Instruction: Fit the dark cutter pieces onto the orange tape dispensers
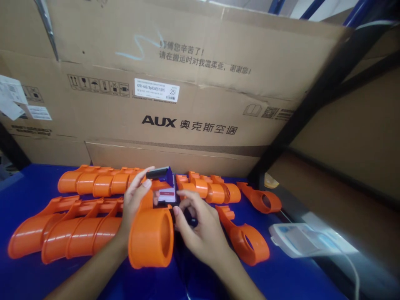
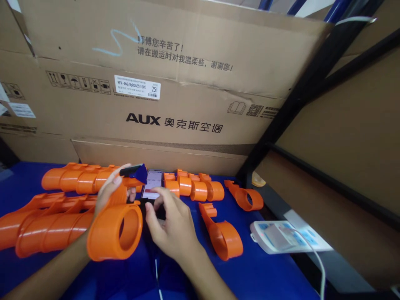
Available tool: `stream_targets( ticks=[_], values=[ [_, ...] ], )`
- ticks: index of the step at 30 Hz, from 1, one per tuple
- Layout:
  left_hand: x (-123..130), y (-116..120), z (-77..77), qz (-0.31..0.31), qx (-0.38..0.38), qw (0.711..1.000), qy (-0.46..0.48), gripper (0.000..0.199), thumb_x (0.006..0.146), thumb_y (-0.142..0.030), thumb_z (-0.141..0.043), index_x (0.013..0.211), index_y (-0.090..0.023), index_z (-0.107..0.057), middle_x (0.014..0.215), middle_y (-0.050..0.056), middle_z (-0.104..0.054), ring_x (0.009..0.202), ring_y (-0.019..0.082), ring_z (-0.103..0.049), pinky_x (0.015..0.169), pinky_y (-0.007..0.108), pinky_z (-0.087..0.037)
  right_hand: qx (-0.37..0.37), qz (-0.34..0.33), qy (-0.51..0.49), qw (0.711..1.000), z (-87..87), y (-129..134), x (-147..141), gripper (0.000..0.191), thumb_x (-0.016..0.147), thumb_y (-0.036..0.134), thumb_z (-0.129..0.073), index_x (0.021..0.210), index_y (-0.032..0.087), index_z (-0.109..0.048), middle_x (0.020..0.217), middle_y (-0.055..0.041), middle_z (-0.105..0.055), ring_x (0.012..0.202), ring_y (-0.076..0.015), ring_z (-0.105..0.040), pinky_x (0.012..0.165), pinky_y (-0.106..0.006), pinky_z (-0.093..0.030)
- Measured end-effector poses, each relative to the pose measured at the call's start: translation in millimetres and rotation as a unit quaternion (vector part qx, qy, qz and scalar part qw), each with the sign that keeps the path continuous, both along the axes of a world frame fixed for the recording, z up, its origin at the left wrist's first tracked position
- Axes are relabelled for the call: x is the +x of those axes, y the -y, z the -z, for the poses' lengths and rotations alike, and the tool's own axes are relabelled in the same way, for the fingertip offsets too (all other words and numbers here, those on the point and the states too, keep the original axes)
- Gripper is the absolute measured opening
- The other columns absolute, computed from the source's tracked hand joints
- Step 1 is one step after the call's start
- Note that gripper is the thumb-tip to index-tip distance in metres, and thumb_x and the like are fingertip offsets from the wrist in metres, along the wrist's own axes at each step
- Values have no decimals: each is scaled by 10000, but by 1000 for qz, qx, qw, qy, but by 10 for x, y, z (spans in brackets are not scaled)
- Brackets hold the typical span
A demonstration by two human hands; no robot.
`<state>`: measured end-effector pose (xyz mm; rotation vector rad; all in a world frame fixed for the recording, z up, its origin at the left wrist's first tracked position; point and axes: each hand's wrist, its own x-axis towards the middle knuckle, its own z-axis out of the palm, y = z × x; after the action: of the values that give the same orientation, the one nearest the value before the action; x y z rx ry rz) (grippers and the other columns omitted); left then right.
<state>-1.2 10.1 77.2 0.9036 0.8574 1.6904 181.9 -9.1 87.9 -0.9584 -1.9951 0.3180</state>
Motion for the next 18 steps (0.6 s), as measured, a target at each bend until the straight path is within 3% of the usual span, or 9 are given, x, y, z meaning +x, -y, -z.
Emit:
stream_targets(
  ticks=[3,5,13,18],
  values=[
    [94,59,54,37,15,999,-18,528,844,-416,-755,1321,-241,-616,761,-5,-694,593,148,-626,564,251,-521,41,17,-32,998,-1,-50,60,529,969,248,-611,1480,210,-482,1055,-90,-741,917,-236,-721,807,-365,-600],
    [159,93,90,64,22,997,-36,514,855,-395,-748,1321,-237,-599,756,-7,-684,589,146,-622,563,251,-523,65,31,-29,997,2,-73,85,567,958,257,-630,1505,220,-485,1141,-115,-735,958,-258,-722,834,-399,-612],
    [240,107,152,156,-8,985,-69,350,841,-391,-797,1115,-226,-656,634,-48,-621,467,96,-534,486,211,-461,108,57,35,992,121,-98,105,570,983,240,-550,1546,189,-479,910,-80,-730,811,-240,-701,782,-403,-620],
    [211,84,148,166,0,981,-101,407,829,-380,-814,1176,-223,-671,684,-41,-642,413,62,-469,411,190,-384,123,47,50,990,159,-127,116,518,985,235,-549,1501,191,-523,922,-82,-730,816,-243,-703,817,-424,-618]
  ],
)
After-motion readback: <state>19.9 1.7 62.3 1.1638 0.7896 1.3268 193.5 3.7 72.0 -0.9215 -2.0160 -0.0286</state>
